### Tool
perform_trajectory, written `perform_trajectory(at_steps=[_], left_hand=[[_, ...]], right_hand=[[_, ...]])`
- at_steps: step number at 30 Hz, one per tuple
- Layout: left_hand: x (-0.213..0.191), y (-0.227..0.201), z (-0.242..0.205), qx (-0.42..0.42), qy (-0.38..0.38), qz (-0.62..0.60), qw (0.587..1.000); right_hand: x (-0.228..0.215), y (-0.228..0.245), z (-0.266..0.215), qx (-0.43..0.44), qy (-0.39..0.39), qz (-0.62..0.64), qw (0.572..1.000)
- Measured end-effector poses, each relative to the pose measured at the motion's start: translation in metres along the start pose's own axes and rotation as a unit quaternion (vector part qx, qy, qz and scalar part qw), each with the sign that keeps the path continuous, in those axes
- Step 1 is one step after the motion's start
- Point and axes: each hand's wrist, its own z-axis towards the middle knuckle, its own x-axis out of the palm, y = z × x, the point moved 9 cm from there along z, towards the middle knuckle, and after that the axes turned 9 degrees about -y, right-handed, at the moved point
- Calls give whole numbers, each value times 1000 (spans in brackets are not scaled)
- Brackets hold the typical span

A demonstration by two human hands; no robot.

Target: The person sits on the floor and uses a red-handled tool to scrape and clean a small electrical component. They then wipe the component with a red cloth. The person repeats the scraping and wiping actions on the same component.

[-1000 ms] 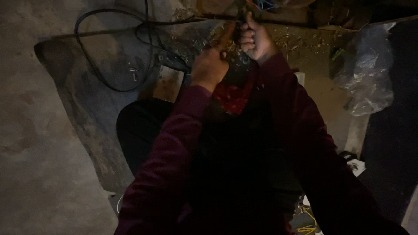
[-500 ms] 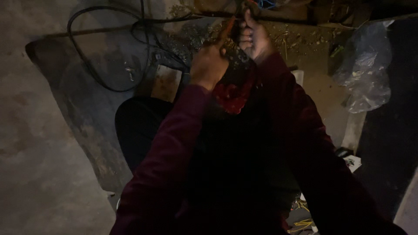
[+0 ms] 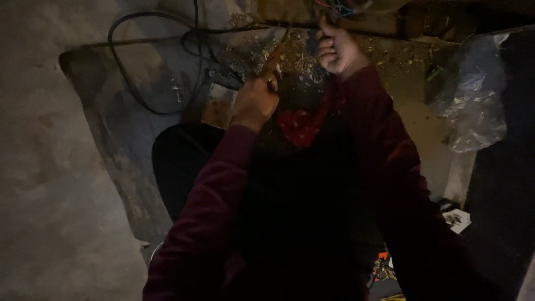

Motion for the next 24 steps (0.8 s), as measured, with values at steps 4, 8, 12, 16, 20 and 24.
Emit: perform_trajectory(at_steps=[4, 8, 12, 16, 20, 24], left_hand=[[12, 9, 2, -55, 13, 71, 996], [31, 6, 0, -113, 59, 31, 991], [30, 3, -6, -67, -3, 56, 996], [33, 6, -21, -56, -24, 11, 998], [31, 3, -34, -96, -27, 5, 995], [30, -3, -54, -19, -57, -51, 997]], right_hand=[[-9, 6, 2, 57, 10, 10, 998], [1, -23, -3, 47, -11, -10, 999], [17, -81, -25, 20, -23, 73, 997], [21, -89, -59, -82, -118, -129, 981], [31, -76, -89, -147, -122, -84, 978], [31, -86, -100, -174, -76, -46, 981]])
